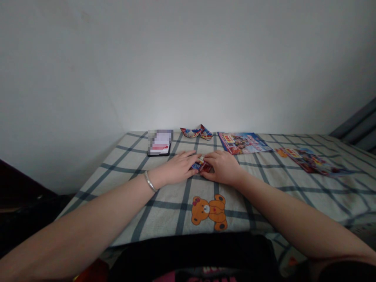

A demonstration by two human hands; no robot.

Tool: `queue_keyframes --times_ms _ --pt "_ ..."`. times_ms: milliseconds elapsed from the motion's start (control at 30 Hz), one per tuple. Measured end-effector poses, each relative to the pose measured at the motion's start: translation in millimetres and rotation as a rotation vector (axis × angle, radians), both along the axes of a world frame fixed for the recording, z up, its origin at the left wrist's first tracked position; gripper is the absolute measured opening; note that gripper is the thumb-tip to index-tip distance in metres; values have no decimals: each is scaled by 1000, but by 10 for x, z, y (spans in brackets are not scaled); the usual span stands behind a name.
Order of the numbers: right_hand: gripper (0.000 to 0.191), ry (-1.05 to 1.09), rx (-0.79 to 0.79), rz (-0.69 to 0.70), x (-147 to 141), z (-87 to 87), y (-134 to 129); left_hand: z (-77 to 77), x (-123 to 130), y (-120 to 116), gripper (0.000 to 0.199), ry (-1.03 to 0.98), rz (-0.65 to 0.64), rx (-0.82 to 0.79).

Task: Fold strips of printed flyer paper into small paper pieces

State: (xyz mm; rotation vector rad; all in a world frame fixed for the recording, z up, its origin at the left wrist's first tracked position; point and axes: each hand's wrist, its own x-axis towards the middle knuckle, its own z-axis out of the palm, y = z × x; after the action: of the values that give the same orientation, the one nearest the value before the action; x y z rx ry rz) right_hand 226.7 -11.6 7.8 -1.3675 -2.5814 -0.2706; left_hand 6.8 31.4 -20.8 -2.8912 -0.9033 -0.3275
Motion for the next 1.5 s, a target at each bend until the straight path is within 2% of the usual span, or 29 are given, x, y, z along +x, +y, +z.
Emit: queue_keyframes --times_ms 167,367,533,1000,1333,1500 --pt "51 -16 7 1 49 -33 68 -10 45 -26 49 -18 35 37" --pt "36 -29 20 35 82 -5 85 48 39 -36 47 0 54 58" --pt "35 -89 6 -22 108 57 60 87 51 -61 43 10 92 27" --pt "31 -226 -42 -134 105 155 -7 71 69 -54 36 -47 111 26" --pt "31 -225 -65 -147 112 160 -19 183 -92 59 24 -8 -96 100" --pt "31 -229 -65 -149 113 166 -25 283 -148 53 17 19 -180 62"
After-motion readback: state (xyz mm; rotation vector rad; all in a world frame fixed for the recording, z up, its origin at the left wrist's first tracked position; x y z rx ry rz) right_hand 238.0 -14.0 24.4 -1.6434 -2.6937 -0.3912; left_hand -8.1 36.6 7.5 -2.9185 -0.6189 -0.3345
